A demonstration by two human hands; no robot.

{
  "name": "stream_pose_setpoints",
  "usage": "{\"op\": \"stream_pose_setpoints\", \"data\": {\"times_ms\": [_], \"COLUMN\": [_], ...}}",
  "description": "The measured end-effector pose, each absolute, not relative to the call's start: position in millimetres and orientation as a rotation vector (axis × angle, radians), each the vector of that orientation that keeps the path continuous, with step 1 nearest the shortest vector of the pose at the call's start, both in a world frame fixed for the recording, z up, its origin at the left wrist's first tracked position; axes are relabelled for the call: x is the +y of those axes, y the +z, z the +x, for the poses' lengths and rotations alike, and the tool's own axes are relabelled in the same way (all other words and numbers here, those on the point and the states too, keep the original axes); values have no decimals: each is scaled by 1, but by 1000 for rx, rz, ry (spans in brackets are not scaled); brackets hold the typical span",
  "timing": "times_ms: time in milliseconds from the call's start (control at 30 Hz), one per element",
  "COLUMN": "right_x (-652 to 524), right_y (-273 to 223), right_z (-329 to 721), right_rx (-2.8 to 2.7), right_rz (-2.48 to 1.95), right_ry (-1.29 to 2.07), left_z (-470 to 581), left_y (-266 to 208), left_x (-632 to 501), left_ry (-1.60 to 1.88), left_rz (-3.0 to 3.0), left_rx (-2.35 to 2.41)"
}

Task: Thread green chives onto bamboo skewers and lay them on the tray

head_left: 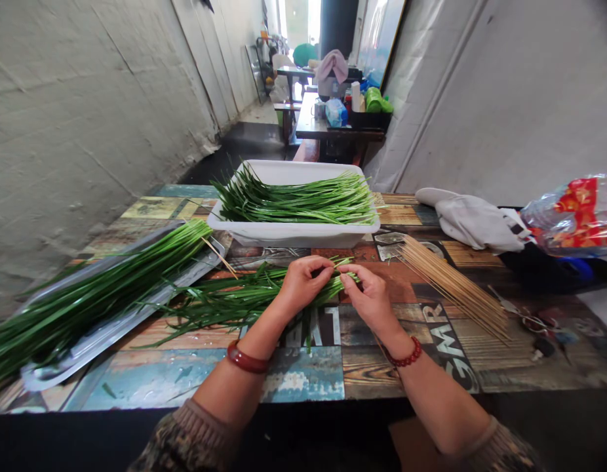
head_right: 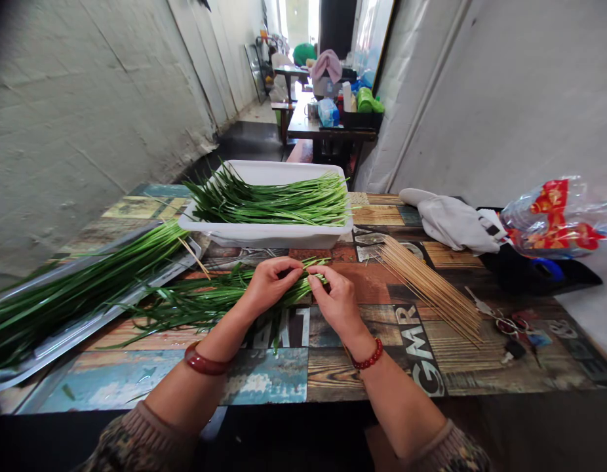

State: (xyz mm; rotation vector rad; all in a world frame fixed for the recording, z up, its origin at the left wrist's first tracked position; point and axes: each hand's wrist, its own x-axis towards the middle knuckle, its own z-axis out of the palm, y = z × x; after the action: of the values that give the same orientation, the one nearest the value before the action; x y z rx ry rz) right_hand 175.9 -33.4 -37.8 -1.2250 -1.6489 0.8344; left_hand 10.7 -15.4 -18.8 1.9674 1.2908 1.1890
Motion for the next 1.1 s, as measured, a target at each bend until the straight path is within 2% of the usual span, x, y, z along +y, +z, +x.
{"op": "stream_pose_setpoints", "data": {"times_ms": [1100], "right_x": [-30], "right_y": [-44], "right_z": [177], "right_rx": [-1656], "right_rz": [-1223], "right_ry": [798], "left_z": [9], "left_y": [-21], "left_x": [-17], "left_ry": [1086], "left_rz": [2172], "left_rx": [1297]}}
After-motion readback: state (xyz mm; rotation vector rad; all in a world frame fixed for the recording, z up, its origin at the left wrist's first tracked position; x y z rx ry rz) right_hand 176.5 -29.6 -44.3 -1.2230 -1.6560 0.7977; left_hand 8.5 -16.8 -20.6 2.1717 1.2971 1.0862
